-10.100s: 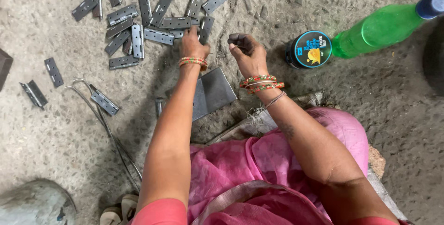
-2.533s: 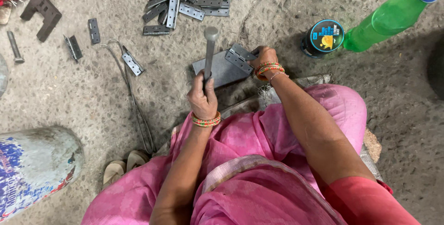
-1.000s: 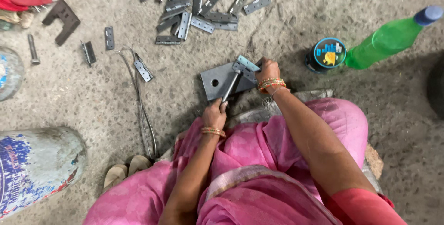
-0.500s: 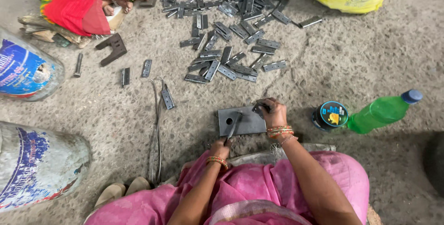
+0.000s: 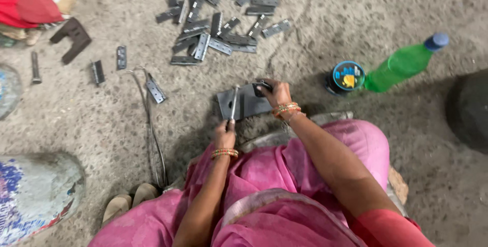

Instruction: The person sits on the floor and repeatedly places small metal brackets onto a metal block, then uses a cylindrical metal rod to press or align them. Finished pieces are set aside on the floor. The person handles brackets and the rod throughout the clip.

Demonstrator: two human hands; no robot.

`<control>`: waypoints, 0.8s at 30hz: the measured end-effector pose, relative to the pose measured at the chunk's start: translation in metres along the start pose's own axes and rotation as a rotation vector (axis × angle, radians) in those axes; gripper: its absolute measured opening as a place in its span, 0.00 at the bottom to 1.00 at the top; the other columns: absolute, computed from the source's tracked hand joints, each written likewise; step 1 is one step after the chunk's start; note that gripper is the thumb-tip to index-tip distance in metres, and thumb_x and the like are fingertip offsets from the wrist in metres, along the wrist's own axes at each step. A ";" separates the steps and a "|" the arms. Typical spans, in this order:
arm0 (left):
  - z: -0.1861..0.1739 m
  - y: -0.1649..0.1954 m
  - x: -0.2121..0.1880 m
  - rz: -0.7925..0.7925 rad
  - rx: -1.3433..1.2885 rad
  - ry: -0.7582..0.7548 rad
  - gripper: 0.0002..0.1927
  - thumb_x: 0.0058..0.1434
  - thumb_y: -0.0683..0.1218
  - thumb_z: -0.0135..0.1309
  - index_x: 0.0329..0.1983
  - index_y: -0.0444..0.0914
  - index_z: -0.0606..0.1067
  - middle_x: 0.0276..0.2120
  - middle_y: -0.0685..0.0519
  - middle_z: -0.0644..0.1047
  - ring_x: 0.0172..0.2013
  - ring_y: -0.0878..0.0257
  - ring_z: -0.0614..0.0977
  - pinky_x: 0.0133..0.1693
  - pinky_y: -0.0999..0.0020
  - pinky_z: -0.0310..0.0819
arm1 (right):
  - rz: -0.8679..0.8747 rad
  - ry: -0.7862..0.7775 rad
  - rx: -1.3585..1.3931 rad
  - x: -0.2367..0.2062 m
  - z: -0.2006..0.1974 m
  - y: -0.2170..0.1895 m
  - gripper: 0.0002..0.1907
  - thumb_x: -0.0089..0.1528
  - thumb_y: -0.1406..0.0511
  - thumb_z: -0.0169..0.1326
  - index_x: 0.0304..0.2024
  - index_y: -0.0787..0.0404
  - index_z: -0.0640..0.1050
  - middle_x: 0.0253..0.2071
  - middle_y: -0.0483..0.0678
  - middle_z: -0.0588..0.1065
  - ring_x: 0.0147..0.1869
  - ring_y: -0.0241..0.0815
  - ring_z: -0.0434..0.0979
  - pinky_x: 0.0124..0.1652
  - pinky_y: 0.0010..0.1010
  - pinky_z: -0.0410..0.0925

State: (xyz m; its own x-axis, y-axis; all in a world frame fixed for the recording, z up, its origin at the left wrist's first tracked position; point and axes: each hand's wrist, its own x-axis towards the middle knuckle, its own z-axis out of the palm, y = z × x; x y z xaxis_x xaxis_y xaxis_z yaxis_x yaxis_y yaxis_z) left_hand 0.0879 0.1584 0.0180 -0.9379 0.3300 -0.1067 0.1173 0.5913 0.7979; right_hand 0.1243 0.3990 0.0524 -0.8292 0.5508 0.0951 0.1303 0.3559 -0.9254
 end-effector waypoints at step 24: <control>0.000 0.080 -0.033 0.308 -0.100 0.137 0.18 0.69 0.48 0.55 0.58 0.35 0.78 0.23 0.38 0.76 0.20 0.46 0.76 0.26 0.58 0.70 | -0.017 0.064 -0.097 -0.017 0.007 0.000 0.15 0.58 0.70 0.64 0.48 0.60 0.83 0.37 0.58 0.81 0.34 0.38 0.84 0.36 0.33 0.74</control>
State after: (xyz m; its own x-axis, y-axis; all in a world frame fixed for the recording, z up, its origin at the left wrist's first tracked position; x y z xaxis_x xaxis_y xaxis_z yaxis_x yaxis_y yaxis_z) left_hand 0.1278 0.1948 0.0849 -0.8993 0.3760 0.2233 0.3753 0.4018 0.8353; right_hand 0.1348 0.3844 0.0486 -0.7957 0.5900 0.1369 0.1707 0.4353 -0.8839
